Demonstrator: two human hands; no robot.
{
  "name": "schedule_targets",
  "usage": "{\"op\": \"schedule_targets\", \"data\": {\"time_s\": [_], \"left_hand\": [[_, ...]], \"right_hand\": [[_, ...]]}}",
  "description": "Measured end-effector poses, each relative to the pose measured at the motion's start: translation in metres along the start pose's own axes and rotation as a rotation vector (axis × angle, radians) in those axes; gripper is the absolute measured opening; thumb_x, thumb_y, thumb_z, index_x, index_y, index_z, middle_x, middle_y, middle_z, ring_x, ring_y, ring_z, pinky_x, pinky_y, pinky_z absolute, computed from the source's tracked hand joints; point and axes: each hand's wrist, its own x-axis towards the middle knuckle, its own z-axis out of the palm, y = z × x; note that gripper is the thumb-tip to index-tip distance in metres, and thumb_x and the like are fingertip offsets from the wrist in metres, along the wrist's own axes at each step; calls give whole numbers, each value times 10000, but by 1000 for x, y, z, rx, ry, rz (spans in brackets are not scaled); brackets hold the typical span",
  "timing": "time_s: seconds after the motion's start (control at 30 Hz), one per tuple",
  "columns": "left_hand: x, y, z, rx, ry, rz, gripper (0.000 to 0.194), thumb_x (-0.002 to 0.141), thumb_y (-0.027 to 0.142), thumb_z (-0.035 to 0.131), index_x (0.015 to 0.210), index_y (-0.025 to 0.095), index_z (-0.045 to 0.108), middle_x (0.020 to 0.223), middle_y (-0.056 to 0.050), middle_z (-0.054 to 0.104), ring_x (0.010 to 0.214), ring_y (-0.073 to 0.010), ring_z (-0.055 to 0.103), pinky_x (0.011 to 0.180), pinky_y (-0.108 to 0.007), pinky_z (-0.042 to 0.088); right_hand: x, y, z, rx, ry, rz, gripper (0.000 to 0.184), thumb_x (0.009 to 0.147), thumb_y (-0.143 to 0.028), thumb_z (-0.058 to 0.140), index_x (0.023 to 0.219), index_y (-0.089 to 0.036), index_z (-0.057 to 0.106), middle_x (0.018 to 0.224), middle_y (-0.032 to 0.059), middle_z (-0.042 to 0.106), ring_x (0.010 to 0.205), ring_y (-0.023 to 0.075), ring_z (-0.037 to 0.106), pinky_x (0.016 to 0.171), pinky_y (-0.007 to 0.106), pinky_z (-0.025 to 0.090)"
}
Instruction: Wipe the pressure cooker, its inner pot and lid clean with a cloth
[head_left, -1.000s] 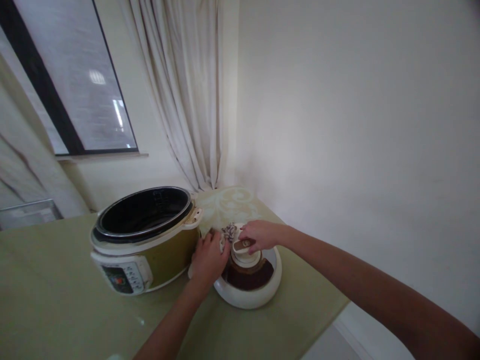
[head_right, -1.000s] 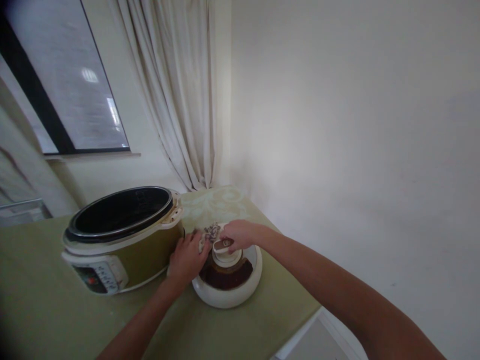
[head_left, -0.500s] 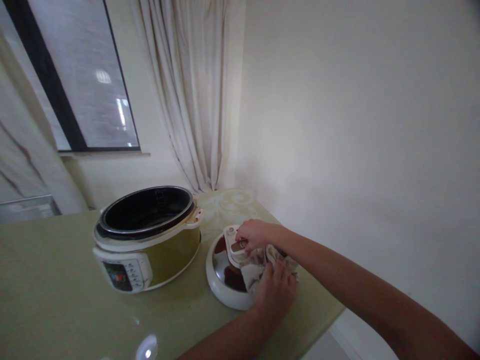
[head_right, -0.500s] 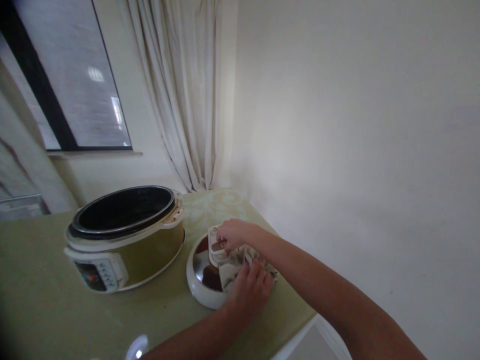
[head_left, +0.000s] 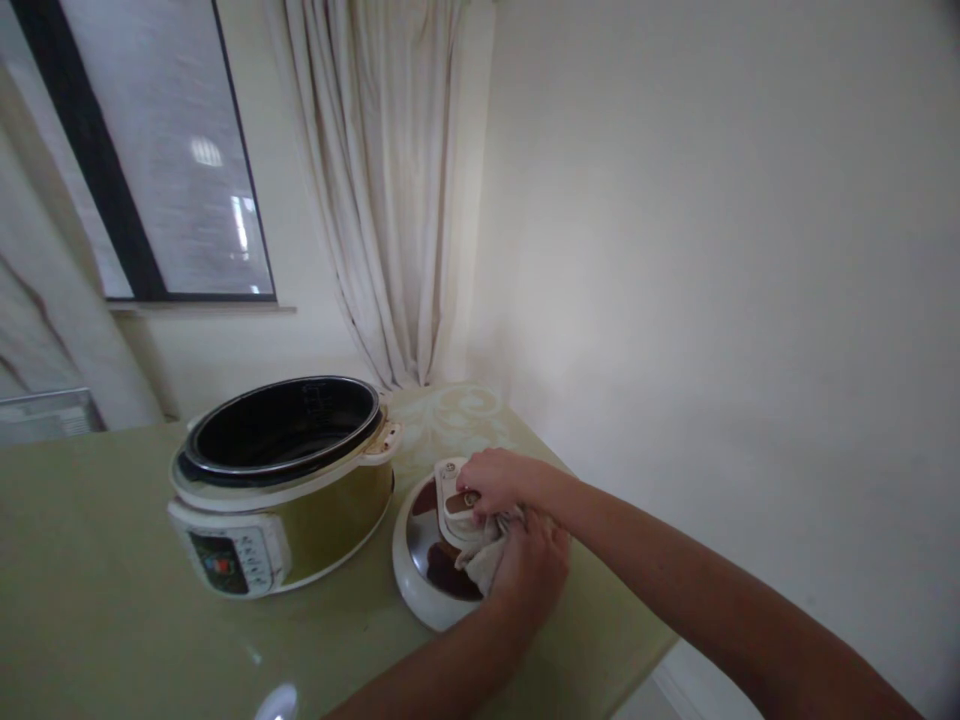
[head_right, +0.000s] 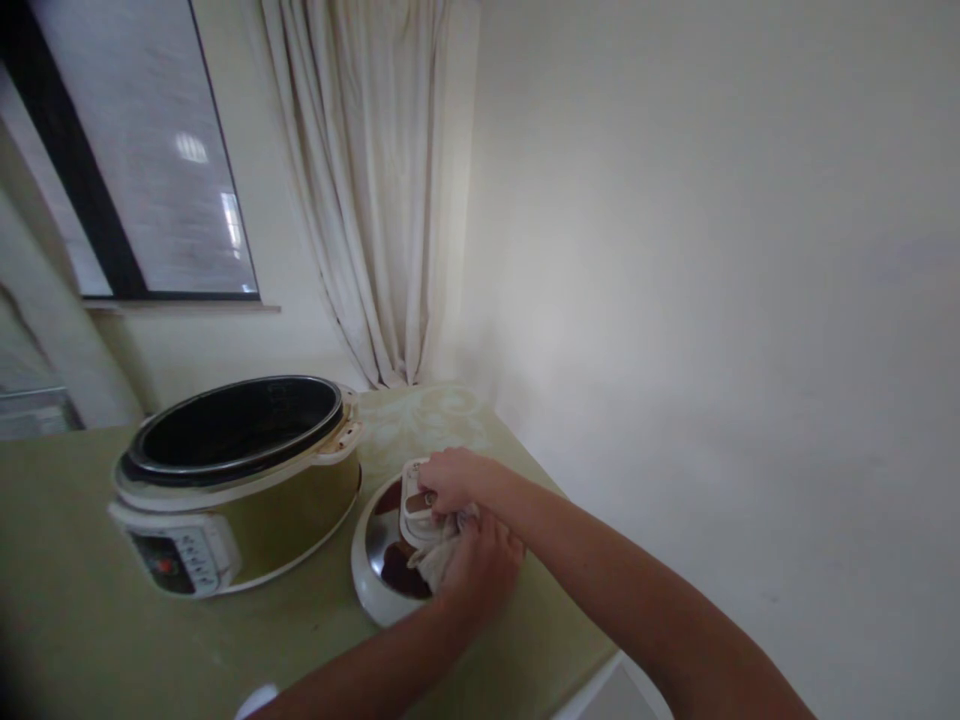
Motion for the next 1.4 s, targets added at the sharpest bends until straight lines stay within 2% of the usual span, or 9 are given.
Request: {"op": "schedule_targets", "data": {"time_s": [0.23, 0.4, 0.6, 0.87, 1.07, 1.2, 1.27, 1.33, 1.4], "left_hand": [[-120, -37, 12, 26, 169, 81, 323, 937, 418, 678, 1208, 247, 715, 1219, -137, 724, 1091, -324, 654, 864, -483, 554], [-169, -88, 24, 9, 186, -191, 316, 829, 417, 752, 1124, 306, 731, 1269, -102, 710, 1150, -357, 647, 864, -472, 562], [-180, -120, 9, -54, 85, -415, 275, 897, 305, 666, 1163, 286, 731, 1156, -70, 717, 1132, -286, 647, 853, -358, 563], [-180, -114, 17, -102, 168, -487, 304, 872, 394, 700, 1167, 319, 713, 1140, -49, 723, 1154, -291, 631, 886, -376, 561], [-178, -120, 13, -210, 128, -509, 376, 835, 542, 750, 1140, 324, 722, 1164, -46, 750, 1156, -288, 660, 909, -362, 577], [-178, -128, -1, -391, 116, -518, 331, 887, 378, 678, 1210, 306, 700, 1192, -51, 757, 1179, -270, 665, 931, -355, 581], [-179, -136, -9, -568, 157, -577, 265, 962, 342, 558, 1169, 279, 710, 1156, -65, 768, 1138, -255, 689, 944, -358, 578], [-180, -144, -16, -808, 181, -701, 323, 1014, 413, 481, 1154, 249, 722, 1148, -87, 778, 1108, -255, 715, 951, -369, 585], [-180, -149, -23, -1128, 202, -891, 426, 1010, 535, 497, 1231, 245, 717, 1211, -100, 778, 1139, -263, 730, 967, -386, 596]], "right_hand": [[11, -9, 9, 30, 78, 106, 347, 850, -418, 743, 1065, -147, 772, 1124, 179, 779, 1024, 333, 756, 777, 352, 562], [20, -5, 16, 53, 132, 139, 434, 880, -466, 727, 1163, -137, 730, 1212, 189, 750, 1103, 333, 734, 848, 365, 567], [35, 26, 14, 83, 98, 205, 447, 853, -410, 799, 1208, -153, 711, 1250, 169, 737, 1162, 320, 708, 888, 342, 540], [57, 84, 26, 158, 153, 416, 355, 908, -254, 742, 1240, -141, 687, 1287, 171, 711, 1129, 269, 697, 925, 362, 526], [60, 101, 37, 289, 277, 460, 416, 876, -103, 663, 1290, -140, 677, 1335, 201, 694, 1237, 310, 667, 1036, 402, 498], [53, 67, 43, 406, 450, 442, 558, 905, -142, 613, 1461, -145, 572, 1558, 208, 543, 1472, 319, 495, 1212, 440, 383], [43, 28, 56, 502, 585, 415, 547, 1000, -271, 533, 1536, -167, 491, 1646, 172, 449, 1552, 281, 390, 1268, 443, 321], [29, -21, 75, 655, 677, 361, 504, 1074, -410, 390, 1532, -222, 487, 1598, 135, 518, 1488, 248, 487, 1213, 426, 420], [14, -70, 97, 1158, 774, 109, 617, 1008, -548, 532, 1552, -264, 472, 1614, 121, 504, 1492, 289, 485, 1194, 459, 450]]}}
